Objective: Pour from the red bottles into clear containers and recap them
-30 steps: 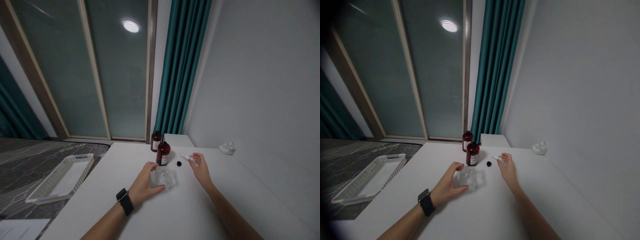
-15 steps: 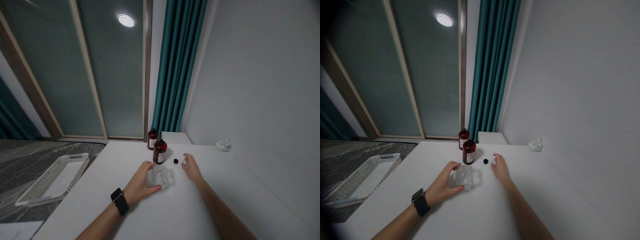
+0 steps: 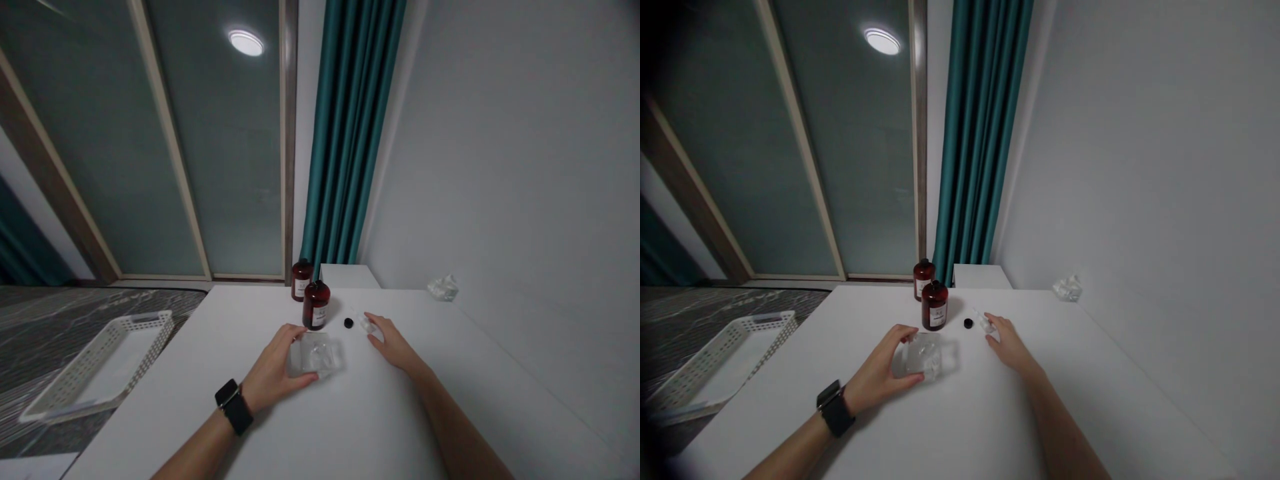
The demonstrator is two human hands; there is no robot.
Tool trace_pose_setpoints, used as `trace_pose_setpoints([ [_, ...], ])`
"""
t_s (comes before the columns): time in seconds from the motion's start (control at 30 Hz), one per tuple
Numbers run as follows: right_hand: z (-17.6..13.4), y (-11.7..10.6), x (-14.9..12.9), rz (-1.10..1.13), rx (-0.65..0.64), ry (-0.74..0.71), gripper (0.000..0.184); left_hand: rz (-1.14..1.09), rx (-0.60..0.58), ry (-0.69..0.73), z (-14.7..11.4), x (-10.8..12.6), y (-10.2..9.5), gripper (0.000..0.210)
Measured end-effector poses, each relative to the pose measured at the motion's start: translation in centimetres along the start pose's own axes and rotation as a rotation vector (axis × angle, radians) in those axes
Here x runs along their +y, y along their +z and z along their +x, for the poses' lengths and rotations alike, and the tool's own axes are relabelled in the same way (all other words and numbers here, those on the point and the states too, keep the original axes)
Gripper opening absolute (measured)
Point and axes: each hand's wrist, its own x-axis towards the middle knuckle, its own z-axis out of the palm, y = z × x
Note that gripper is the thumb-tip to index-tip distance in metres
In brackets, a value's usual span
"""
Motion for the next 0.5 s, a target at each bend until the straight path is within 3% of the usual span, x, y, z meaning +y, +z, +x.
trace_pose_setpoints([
  [0.5,1.6,1.8,0.0,-0.13,0.098,0.003,0.041,0.0,-0.022,0.025,-0.2,-0.4,0.2,0.063],
])
